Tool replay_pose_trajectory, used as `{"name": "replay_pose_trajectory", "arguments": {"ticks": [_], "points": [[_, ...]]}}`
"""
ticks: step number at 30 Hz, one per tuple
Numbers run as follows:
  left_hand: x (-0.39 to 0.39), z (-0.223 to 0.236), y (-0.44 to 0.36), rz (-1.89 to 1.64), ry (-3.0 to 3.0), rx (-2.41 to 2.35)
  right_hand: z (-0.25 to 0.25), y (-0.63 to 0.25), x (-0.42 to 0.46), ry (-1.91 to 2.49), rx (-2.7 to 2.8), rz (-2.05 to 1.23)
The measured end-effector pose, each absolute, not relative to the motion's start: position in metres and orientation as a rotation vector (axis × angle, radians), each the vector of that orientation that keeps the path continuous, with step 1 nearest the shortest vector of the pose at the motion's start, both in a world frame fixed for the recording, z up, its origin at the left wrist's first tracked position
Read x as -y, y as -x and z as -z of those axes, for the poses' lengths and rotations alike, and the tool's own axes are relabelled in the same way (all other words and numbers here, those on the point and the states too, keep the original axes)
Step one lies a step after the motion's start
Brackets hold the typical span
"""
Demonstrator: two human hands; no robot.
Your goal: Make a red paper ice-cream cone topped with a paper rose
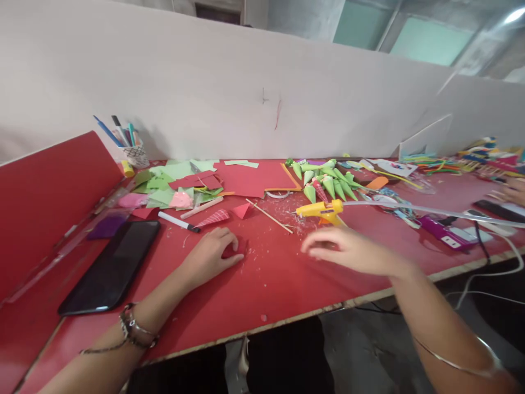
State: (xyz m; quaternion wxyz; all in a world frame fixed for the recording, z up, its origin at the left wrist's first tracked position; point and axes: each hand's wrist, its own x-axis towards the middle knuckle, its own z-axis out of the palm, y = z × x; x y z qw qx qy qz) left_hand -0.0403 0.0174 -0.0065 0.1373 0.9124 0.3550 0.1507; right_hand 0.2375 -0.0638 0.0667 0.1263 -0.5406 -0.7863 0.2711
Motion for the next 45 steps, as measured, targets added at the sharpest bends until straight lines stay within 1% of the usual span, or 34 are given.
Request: {"name": "replay_pose_trajectory", "arguments": {"ticks": [1, 2, 4, 5, 6, 9, 12, 14, 18, 23, 25, 29, 37, 45], "points": [[-0.016, 0.006, 0.039, -0.436, -2.614, -1.003, -0.06, -0.252, 0.072, 1.704, 2.247, -0.769], [-0.016, 0.006, 0.037, -0.433, -2.587, -0.975, -0.051, -0.267, 0.077, 1.856, 2.171, -0.682], [-0.014, 0.005, 0.035, -0.426, -2.53, -0.914, -0.03, -0.293, 0.081, 2.108, 1.919, -0.316], [-0.013, 0.004, 0.034, -0.43, -2.499, -0.881, -0.02, -0.303, 0.08, 2.184, 1.791, -0.088], [-0.012, 0.003, 0.034, -0.447, -2.464, -0.849, -0.011, -0.31, 0.078, 2.192, 1.722, 0.07], [-0.012, -0.001, 0.037, -0.549, -2.384, -0.791, 0.005, -0.315, 0.063, 2.052, 1.791, 0.139], [-0.014, -0.004, 0.041, -0.553, -2.411, -0.789, 0.007, -0.307, 0.044, 2.087, 1.821, 0.213], [-0.015, -0.004, 0.042, -0.488, -2.461, -0.785, 0.005, -0.301, 0.033, 2.154, 1.822, 0.175], [-0.018, 0.0, 0.041, -0.413, -2.498, -0.791, 0.005, -0.298, 0.024, 2.231, 1.751, -0.016], [-0.017, 0.003, 0.039, -0.457, -2.454, -0.854, -0.002, -0.287, 0.039, 2.028, 1.471, -0.009], [-0.017, 0.003, 0.039, -0.476, -2.455, -0.858, -0.009, -0.274, 0.049, 1.935, 1.411, -0.098], [-0.017, 0.001, 0.04, -0.521, -2.481, -0.862, -0.018, -0.243, 0.066, 1.899, 1.527, -0.313], [-0.018, -0.002, 0.04, -0.461, -2.498, -1.018, -0.005, -0.212, 0.074, 1.914, 1.779, -0.133], [-0.017, -0.003, 0.04, -0.463, -2.527, -1.044, -0.003, -0.207, 0.076, 1.94, 1.805, -0.188]]}}
